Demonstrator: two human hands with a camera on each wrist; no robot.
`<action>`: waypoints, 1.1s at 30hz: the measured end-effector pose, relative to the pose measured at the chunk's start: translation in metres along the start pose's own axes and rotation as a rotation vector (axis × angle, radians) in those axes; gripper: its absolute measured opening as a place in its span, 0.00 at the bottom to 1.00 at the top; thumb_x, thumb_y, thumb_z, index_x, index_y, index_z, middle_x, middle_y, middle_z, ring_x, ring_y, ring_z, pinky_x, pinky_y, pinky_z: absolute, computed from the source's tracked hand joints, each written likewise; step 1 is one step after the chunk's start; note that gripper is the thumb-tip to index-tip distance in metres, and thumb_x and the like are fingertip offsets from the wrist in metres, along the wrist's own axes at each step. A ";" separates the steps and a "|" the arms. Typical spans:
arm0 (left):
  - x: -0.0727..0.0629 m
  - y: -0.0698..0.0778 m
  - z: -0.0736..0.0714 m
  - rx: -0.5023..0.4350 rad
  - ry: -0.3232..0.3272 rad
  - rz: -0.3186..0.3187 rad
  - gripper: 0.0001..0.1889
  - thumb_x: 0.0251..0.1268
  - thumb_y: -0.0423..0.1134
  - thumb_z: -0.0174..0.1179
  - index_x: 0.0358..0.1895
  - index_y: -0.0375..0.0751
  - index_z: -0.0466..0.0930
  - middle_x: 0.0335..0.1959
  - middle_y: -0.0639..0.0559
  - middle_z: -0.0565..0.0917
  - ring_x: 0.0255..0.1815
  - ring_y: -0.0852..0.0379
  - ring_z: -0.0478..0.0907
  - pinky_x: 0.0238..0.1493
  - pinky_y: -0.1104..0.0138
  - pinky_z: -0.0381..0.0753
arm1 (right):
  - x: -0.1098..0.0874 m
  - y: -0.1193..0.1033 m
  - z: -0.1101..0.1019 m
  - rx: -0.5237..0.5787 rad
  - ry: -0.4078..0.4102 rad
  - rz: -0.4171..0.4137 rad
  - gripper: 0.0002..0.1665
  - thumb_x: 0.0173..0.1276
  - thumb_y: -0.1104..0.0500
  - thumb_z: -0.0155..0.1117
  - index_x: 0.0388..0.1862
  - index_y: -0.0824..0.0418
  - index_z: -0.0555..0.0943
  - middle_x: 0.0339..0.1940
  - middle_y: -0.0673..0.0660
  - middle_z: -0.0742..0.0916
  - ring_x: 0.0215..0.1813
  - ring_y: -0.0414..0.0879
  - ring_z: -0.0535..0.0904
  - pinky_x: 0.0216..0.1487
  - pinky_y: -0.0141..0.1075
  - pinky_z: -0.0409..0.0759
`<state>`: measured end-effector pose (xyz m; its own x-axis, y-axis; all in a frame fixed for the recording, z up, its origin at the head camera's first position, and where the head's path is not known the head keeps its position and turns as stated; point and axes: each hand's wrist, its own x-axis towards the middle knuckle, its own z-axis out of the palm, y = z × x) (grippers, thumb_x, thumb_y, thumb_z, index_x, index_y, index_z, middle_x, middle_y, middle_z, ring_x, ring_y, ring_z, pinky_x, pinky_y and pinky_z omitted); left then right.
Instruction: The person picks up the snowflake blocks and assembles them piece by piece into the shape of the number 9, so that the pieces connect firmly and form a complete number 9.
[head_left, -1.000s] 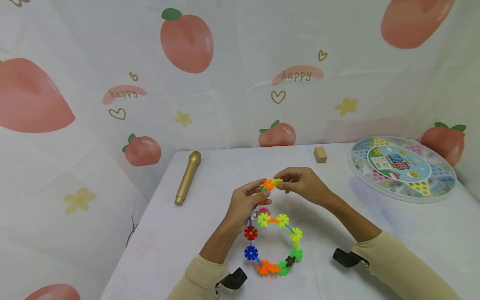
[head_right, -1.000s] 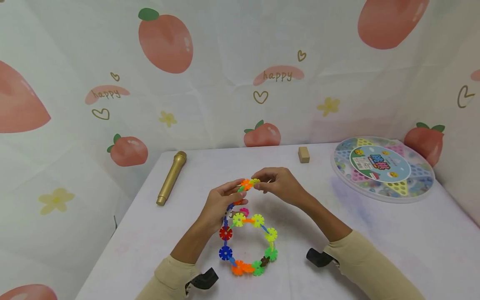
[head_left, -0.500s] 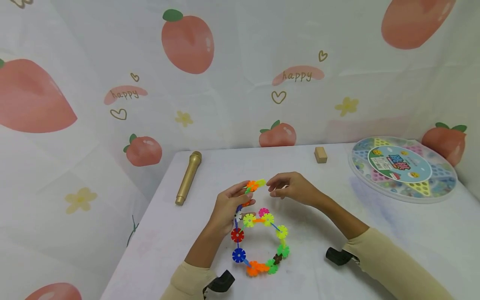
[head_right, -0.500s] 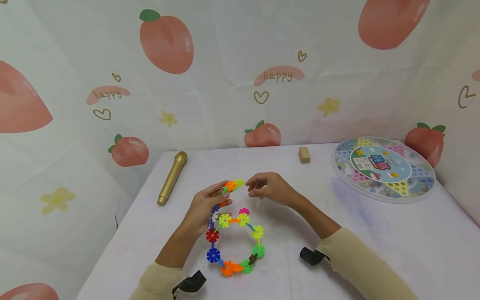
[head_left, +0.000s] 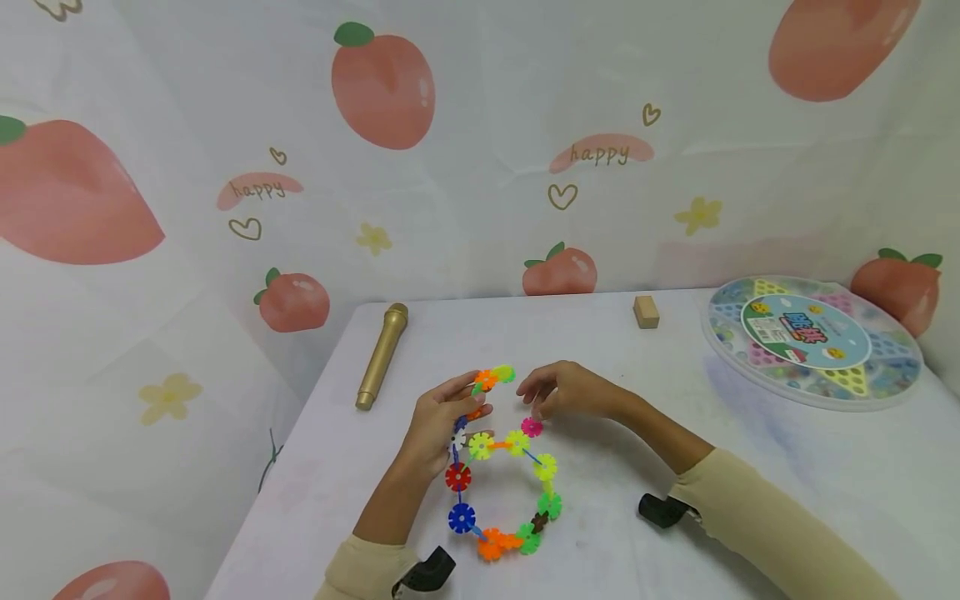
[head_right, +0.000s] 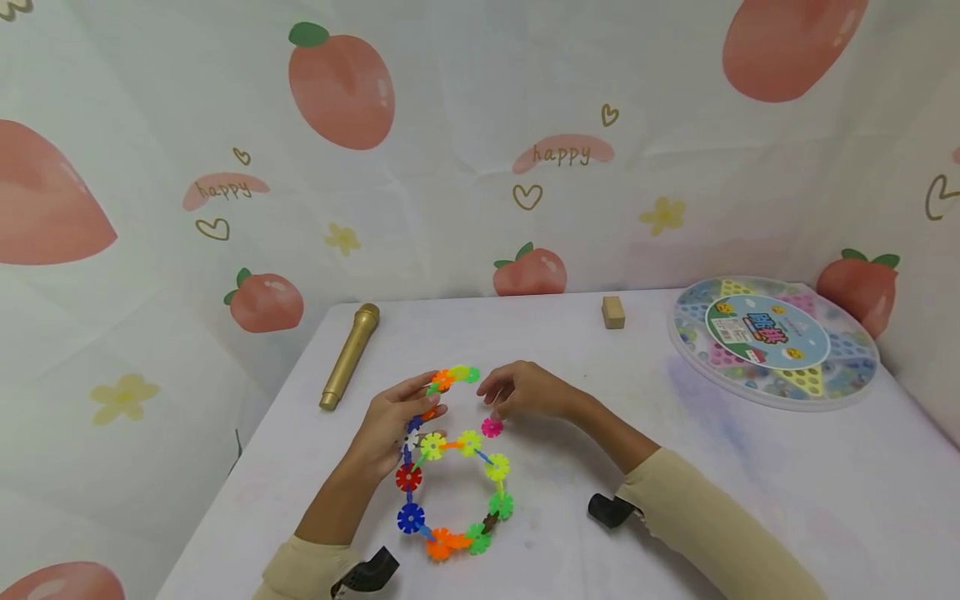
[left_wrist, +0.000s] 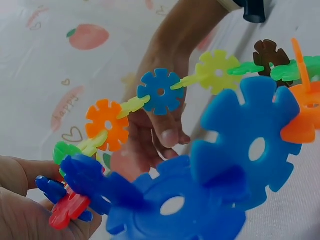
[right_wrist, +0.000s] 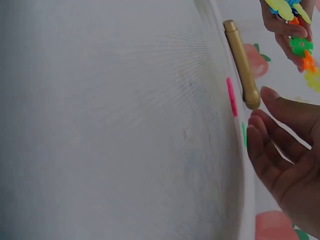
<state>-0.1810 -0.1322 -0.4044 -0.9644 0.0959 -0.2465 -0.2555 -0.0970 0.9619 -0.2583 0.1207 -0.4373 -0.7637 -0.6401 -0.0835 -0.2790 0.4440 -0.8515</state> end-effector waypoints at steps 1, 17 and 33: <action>0.000 0.000 -0.001 -0.003 0.000 0.001 0.25 0.79 0.33 0.60 0.76 0.42 0.75 0.67 0.36 0.78 0.56 0.46 0.88 0.49 0.55 0.91 | 0.001 0.000 0.001 -0.009 -0.008 0.005 0.18 0.68 0.64 0.73 0.57 0.58 0.89 0.48 0.53 0.90 0.49 0.45 0.86 0.52 0.37 0.89; -0.001 -0.004 -0.004 -0.001 -0.004 0.005 0.24 0.79 0.31 0.58 0.75 0.41 0.76 0.66 0.36 0.78 0.56 0.45 0.88 0.58 0.50 0.86 | 0.007 -0.004 0.009 -0.142 -0.095 0.016 0.17 0.65 0.64 0.78 0.52 0.53 0.90 0.39 0.46 0.87 0.43 0.44 0.82 0.46 0.33 0.87; 0.000 -0.002 0.000 -0.010 -0.041 0.015 0.24 0.80 0.32 0.58 0.76 0.41 0.75 0.65 0.35 0.77 0.57 0.43 0.88 0.58 0.50 0.87 | 0.007 -0.009 0.012 -0.219 -0.104 0.047 0.11 0.64 0.65 0.80 0.41 0.52 0.88 0.38 0.47 0.85 0.41 0.43 0.80 0.45 0.32 0.85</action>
<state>-0.1802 -0.1323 -0.4065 -0.9645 0.1348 -0.2269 -0.2421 -0.1091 0.9641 -0.2538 0.1047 -0.4363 -0.7180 -0.6715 -0.1833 -0.3723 0.5929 -0.7140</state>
